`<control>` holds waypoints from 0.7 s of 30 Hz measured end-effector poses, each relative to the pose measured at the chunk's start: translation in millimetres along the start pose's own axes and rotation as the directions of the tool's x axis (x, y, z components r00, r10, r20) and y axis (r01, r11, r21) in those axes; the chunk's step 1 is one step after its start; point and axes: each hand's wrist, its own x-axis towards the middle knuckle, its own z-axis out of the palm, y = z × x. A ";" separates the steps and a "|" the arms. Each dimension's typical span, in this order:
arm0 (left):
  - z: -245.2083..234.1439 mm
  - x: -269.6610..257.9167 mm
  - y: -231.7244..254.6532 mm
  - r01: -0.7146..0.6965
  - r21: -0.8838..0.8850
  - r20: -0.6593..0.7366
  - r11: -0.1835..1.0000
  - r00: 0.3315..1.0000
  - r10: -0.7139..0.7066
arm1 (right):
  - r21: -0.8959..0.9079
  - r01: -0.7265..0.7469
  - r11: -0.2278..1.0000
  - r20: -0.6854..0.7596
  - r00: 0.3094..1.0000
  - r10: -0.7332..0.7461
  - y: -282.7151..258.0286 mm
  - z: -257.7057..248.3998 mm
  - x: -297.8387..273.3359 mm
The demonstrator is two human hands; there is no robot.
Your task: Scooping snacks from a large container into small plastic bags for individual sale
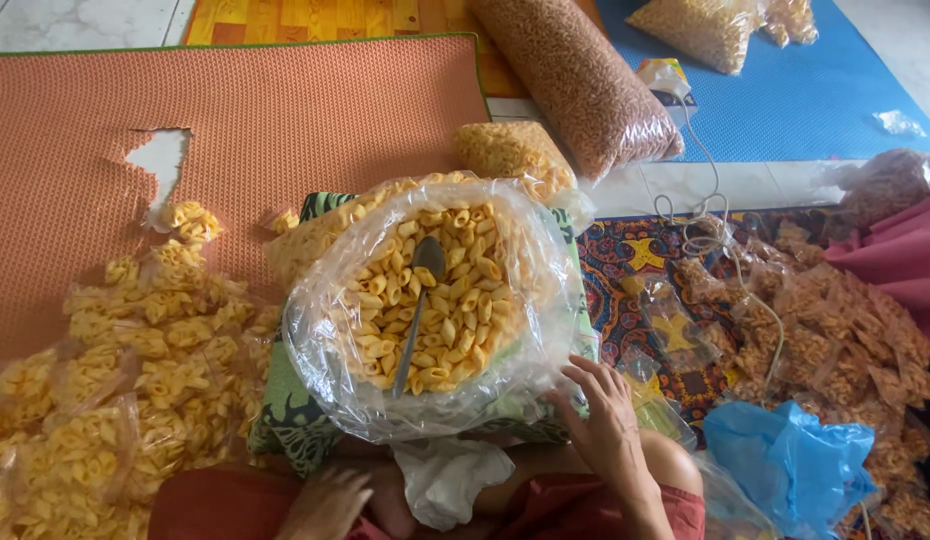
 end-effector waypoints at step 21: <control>-14.6 167.2 37.1 0.056 -0.716 0.008 0.696 0.997 -0.073 | 0.065 0.127 0.990 0.046 0.990 -0.130 -24.2 0.5 -16.9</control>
